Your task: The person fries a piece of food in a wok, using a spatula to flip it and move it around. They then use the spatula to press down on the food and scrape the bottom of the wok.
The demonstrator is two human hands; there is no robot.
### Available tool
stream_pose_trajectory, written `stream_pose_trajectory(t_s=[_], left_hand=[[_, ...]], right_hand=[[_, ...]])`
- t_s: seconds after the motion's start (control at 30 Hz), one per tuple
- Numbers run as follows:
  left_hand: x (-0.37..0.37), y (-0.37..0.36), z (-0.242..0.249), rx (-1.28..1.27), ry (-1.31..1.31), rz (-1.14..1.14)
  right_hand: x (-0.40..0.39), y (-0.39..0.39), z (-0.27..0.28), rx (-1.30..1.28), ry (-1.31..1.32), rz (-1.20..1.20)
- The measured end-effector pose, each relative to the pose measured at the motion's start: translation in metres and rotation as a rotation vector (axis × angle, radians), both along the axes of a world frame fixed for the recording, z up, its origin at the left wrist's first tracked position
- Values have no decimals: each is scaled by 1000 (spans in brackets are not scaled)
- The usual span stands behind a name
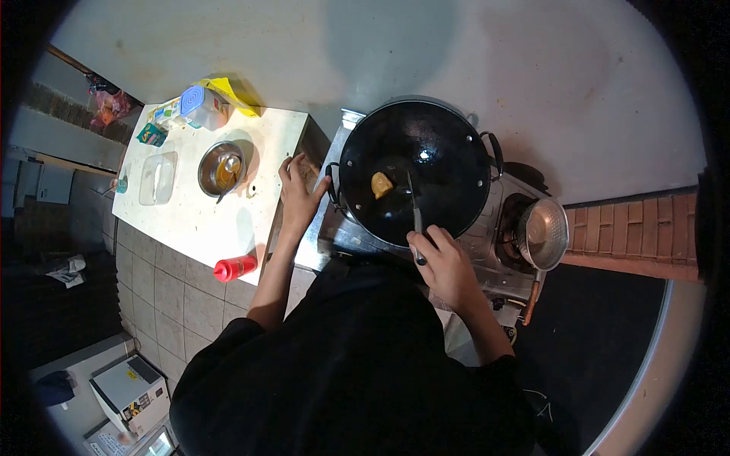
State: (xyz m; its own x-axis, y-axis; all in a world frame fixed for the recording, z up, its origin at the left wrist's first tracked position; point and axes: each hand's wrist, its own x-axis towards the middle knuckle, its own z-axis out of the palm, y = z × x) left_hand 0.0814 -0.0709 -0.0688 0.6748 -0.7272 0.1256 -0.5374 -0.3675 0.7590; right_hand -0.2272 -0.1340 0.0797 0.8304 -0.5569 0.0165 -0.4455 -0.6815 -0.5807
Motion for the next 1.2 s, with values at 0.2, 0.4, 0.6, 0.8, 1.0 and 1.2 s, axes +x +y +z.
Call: stream_pose_trajectory(t_s=[0.2, 0.4, 0.6, 0.8, 1.0, 1.2], left_hand=[[0, 1, -2, 2, 14, -3], [-1, 0, -1, -1, 7, -4], [-3, 2, 1, 1, -2, 4], [-3, 4, -1, -22, -12, -8], [-3, 4, -3, -33, 0, -8], [-2, 5, -8, -44, -6, -12]], right_hand=[[-2, 2, 0, 0, 30, 2], [-2, 1, -1, -9, 10, -1], [-1, 4, -1, 22, 30, -17], [-2, 9, -3, 0, 11, -32], [-3, 10, -5, -18, -29, -20], [-4, 13, -4, -34, -50, -33]])
